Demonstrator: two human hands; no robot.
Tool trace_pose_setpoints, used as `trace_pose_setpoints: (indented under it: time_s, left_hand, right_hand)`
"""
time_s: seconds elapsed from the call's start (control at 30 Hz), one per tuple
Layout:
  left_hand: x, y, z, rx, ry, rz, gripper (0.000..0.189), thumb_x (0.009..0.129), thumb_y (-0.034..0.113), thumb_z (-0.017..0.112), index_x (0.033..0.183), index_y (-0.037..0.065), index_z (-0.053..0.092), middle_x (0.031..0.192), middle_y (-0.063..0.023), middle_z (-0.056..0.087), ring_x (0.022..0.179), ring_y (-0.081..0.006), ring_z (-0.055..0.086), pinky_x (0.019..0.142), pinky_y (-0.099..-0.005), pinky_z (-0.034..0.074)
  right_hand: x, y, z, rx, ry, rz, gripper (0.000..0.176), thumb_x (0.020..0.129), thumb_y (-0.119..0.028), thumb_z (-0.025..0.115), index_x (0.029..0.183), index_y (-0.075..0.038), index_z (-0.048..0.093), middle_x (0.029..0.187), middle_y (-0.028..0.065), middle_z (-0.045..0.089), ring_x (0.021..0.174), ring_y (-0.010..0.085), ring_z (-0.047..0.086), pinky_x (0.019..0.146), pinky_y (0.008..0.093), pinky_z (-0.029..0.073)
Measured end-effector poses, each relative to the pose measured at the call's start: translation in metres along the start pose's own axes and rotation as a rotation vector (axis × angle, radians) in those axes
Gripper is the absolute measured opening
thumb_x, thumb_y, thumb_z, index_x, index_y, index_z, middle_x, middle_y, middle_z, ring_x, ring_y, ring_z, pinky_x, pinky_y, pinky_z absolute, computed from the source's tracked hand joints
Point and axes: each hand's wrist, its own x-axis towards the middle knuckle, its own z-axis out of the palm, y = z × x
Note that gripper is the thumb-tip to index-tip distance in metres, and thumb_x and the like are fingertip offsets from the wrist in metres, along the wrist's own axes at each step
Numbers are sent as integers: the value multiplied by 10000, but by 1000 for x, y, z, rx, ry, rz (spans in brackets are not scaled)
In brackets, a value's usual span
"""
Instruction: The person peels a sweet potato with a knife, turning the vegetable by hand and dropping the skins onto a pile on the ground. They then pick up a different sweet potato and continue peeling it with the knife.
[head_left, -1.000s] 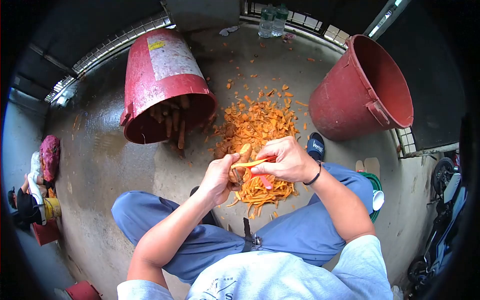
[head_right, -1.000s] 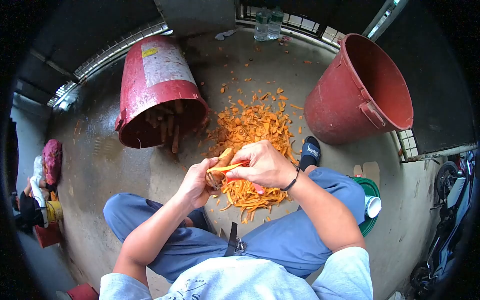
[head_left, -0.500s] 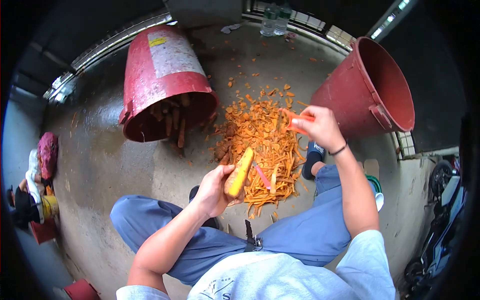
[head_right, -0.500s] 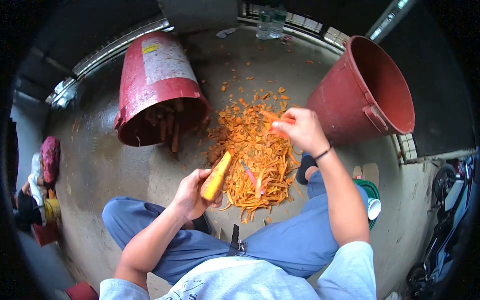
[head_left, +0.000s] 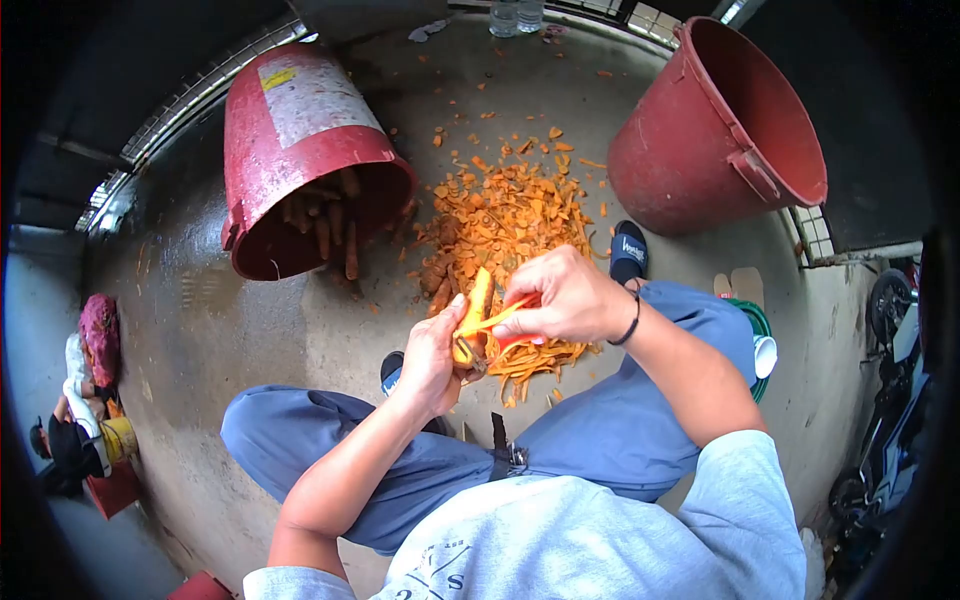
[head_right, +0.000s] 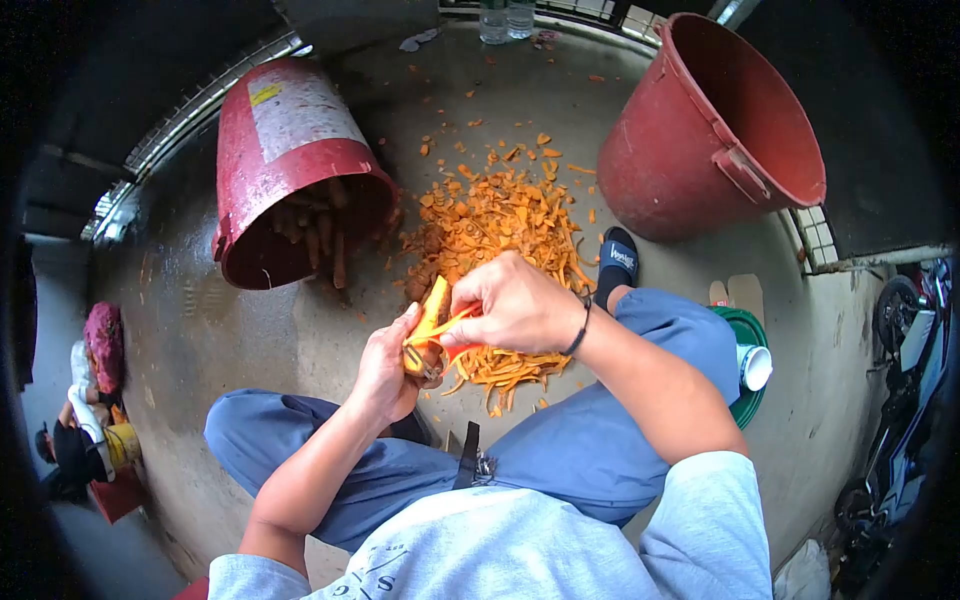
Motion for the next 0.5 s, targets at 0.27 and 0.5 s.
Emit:
trace_pose_setpoints:
  time_s: [0.27,0.5]
  left_hand:
    - [-20,15,9,88,-133,-62,366,1069,377,527,1101,20,602,776,-128,641,554,-214,572,492,-328,436]
    - [4,7,-6,-96,-4,-131,303,1094,344,461,1096,71,592,816,-81,658,615,-184,592,495,-344,436]
  right_hand:
    - [15,69,-87,-471,550,221,374,782,-351,825,846,9,747,753,187,705,692,291,709,658,387,554]
    - [-4,15,-9,88,76,150,241,833,-197,866,881,8,749,745,20,708,698,55,633,613,250,508]
